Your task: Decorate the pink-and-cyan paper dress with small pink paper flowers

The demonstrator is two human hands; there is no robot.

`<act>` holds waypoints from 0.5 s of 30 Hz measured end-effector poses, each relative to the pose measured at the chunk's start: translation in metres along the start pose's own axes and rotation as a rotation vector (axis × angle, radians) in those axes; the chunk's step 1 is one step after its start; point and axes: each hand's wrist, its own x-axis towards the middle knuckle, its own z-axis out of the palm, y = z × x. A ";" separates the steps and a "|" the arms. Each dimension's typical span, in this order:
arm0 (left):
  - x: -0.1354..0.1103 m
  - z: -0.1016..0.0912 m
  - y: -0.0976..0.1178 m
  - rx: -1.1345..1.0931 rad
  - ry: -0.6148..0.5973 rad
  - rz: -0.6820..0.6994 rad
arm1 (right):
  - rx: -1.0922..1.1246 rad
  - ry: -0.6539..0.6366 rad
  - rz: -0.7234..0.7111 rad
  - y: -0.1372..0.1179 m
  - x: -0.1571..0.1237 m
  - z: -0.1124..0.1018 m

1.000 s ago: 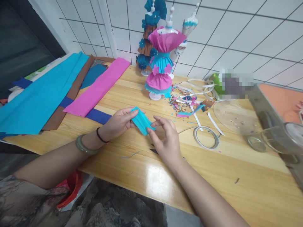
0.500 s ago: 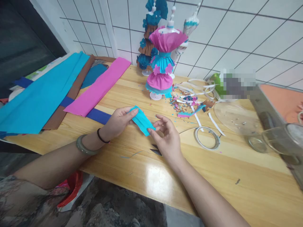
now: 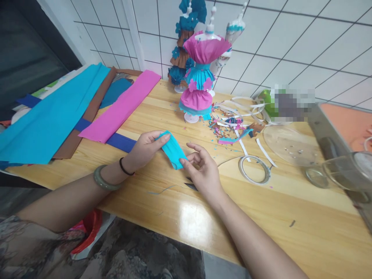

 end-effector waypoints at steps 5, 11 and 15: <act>-0.001 0.001 0.001 0.010 -0.017 0.005 | 0.075 -0.035 0.016 -0.004 0.000 0.002; -0.005 0.005 0.005 0.077 -0.136 0.033 | 0.156 -0.132 0.139 -0.006 0.000 0.009; -0.004 0.003 0.004 0.090 -0.121 0.001 | 0.126 -0.187 0.202 -0.006 -0.002 0.009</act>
